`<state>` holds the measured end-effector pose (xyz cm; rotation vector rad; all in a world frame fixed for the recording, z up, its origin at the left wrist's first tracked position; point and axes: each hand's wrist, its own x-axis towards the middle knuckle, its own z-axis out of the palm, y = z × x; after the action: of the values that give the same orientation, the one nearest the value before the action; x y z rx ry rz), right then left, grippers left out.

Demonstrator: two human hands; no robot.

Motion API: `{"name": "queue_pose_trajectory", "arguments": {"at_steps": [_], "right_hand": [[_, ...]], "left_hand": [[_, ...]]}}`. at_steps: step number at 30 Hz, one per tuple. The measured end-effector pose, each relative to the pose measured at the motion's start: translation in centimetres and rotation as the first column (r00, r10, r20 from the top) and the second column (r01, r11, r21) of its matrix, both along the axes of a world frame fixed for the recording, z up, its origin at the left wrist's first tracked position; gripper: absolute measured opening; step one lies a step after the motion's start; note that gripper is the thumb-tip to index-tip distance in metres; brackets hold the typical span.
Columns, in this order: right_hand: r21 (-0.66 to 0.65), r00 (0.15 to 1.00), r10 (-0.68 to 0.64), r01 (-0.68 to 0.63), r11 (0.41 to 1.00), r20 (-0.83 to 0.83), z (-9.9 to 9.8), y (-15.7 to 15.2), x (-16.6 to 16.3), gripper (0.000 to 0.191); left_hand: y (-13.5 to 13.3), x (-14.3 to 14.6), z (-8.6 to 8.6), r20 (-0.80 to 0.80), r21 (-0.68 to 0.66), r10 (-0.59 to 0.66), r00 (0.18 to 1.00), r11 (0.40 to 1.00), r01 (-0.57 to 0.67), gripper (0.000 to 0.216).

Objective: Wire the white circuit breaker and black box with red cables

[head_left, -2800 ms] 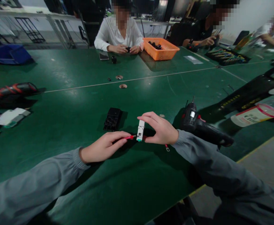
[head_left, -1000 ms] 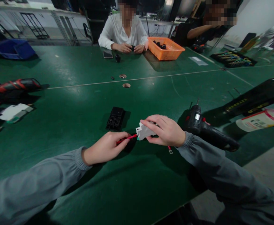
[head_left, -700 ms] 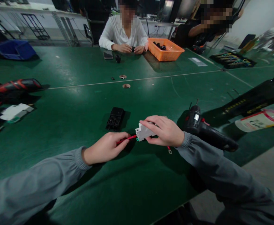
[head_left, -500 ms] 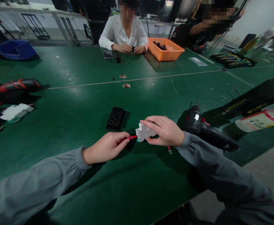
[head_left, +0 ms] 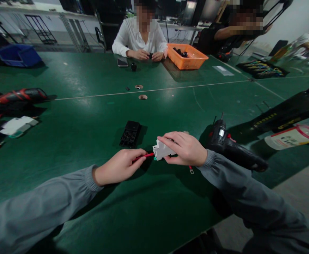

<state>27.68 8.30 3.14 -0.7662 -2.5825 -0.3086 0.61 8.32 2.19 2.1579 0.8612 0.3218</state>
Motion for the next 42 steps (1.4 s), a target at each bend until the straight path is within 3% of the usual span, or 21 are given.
{"name": "queue_pose_trajectory", "arguments": {"at_steps": [27, 42], "right_hand": [[0.014, 1.0, 0.009, -0.009, 1.0, 0.021, -0.2, -0.1, -0.4, 0.054], [-0.021, 0.999, -0.025, 0.026, 0.999, 0.032, 0.4, 0.7, 0.8, 0.053]], "left_hand": [[0.1, 0.0, -0.1, -0.014, 0.043, -0.032, 0.999, 0.999, 0.033, 0.027], [0.1, 0.1, 0.1, 0.026, -0.006, 0.005, 1.0, 1.0, -0.005, 0.029]]}}
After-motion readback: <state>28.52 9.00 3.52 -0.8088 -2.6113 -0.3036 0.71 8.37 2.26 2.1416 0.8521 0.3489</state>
